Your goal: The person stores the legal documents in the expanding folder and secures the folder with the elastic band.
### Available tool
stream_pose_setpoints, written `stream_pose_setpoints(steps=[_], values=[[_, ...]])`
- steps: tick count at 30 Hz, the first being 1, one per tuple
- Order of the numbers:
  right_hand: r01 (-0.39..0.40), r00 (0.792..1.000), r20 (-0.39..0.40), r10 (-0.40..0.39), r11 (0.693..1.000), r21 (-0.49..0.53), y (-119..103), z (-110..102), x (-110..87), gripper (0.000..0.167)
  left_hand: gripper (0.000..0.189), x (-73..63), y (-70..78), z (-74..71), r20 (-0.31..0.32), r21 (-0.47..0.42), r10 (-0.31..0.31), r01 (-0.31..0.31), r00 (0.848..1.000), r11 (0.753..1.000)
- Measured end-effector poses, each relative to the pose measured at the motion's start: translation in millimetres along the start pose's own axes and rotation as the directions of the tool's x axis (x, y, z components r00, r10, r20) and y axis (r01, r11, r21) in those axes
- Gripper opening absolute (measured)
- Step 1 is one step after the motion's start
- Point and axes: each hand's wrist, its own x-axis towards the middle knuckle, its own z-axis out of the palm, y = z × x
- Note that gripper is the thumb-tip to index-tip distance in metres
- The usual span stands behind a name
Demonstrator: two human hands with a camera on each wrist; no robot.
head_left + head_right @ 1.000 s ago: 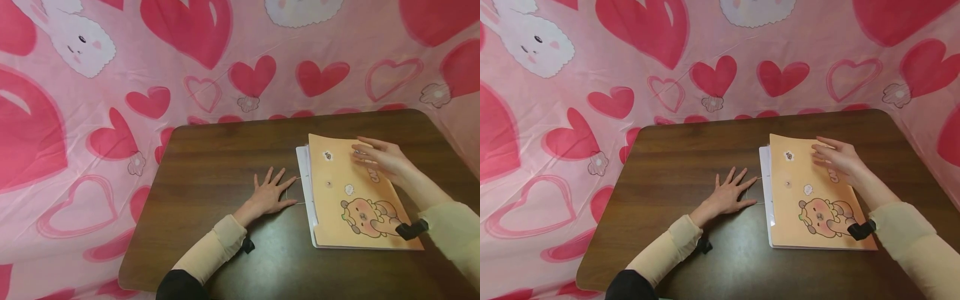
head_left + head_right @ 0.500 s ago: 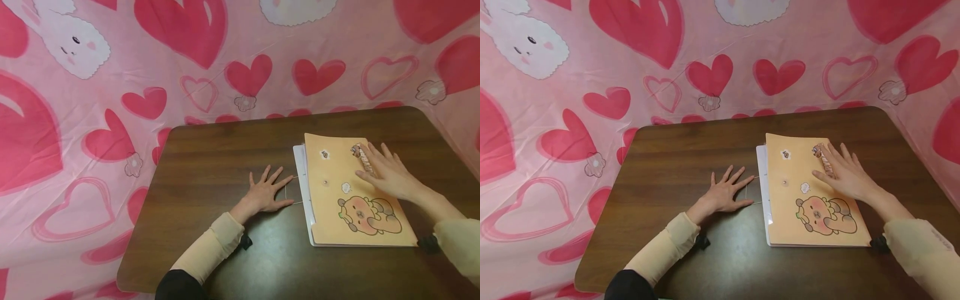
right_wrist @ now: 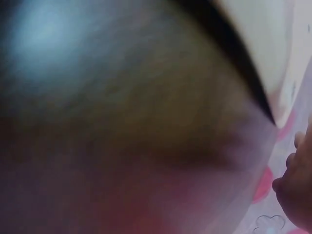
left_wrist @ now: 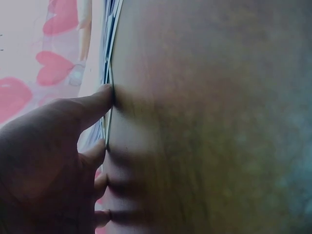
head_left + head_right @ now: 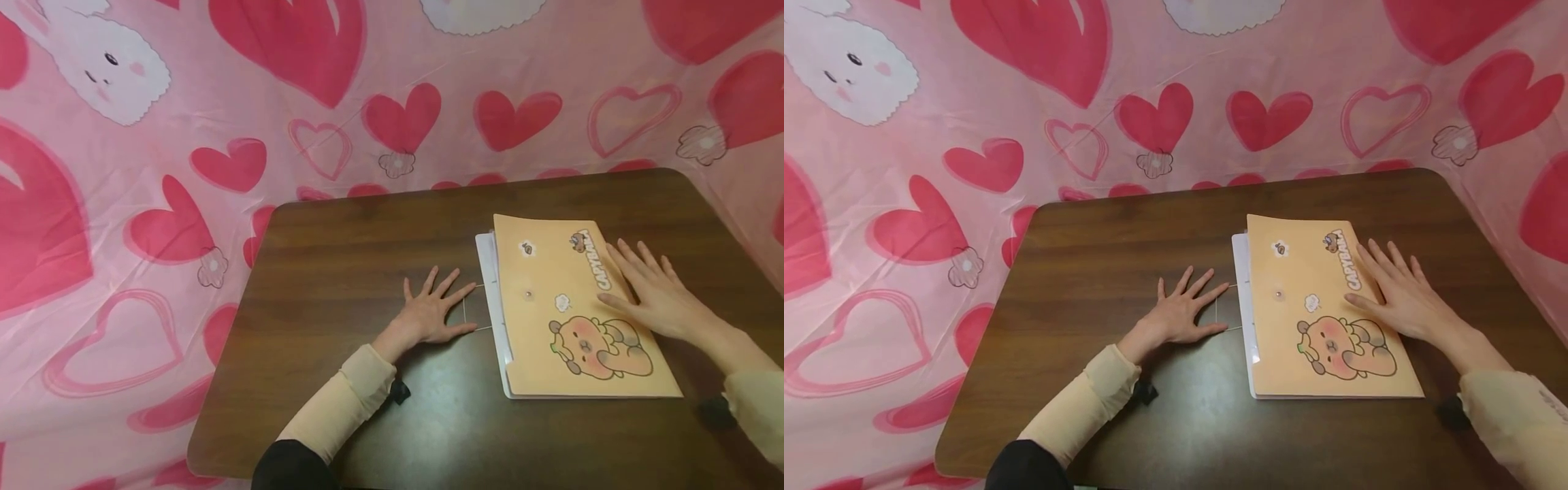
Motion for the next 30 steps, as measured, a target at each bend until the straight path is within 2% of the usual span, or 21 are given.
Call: stream_pose_setpoints(steps=[8, 15, 30], values=[[-0.012, 0.999, 0.038, 0.013, 1.0, -0.013, 11.0, 11.8, -11.9, 0.1, 0.084, -0.2, 0.4, -1.9, 0.008, 0.003, 0.002, -0.002, 1.0, 1.0], [-0.012, 0.998, 0.062, 0.015, 0.999, -0.04, 11.7, 17.8, -18.3, 0.103, 0.084, -0.4, -1.0, -2.9, 0.009, -0.006, 0.008, -0.008, 1.0, 1.0], [0.002, 0.998, 0.056, 0.001, 0.998, -0.059, 11.2, 26.9, -21.9, 0.104, 0.086, -0.7, -0.6, -4.0, 0.025, -0.011, 0.007, -0.007, 1.0, 1.0]])
